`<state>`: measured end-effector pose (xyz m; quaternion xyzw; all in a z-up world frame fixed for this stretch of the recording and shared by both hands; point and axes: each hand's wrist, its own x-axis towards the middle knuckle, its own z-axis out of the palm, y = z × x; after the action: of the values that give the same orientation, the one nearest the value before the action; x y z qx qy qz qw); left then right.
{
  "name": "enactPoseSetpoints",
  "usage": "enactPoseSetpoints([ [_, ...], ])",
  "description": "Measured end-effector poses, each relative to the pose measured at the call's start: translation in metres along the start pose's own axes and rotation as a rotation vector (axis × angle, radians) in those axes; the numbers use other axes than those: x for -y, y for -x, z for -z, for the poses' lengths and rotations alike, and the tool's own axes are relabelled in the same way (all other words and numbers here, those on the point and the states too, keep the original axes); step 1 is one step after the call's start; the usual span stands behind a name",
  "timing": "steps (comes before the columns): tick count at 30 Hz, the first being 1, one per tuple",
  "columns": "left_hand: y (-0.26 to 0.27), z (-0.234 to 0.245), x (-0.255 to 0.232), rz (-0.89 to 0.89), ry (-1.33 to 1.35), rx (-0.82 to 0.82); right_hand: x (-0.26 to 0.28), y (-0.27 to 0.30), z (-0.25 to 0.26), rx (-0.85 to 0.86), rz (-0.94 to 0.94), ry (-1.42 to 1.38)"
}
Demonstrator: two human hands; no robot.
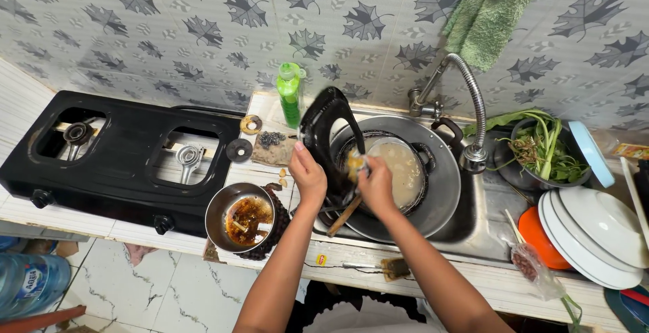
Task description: The person rinses a black cooker lid and inner pot under the faucet in the sink, scrubs them with a sponge, and pours out the water. They then place the lid on the gas stove, adjust the burner parts, and scrub a large wok in the sink with a sponge.
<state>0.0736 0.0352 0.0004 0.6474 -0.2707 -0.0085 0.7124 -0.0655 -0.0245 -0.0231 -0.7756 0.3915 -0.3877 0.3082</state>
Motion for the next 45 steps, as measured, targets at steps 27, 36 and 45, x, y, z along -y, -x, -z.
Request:
enactPoseSetpoints([
  [27,-0.014,0.098,-0.005,0.261,0.028,-0.21,0.04,-0.08,-0.052,-0.175,0.073,-0.32],
  [36,-0.011,0.097,-0.008,0.32,0.019,-0.172,0.043,-0.062,-0.055,0.269,0.408,0.111],
  [45,-0.003,0.096,-0.005,0.29,-0.037,-0.166,-0.04,-0.166,-0.11,0.242,-0.281,-0.51],
])
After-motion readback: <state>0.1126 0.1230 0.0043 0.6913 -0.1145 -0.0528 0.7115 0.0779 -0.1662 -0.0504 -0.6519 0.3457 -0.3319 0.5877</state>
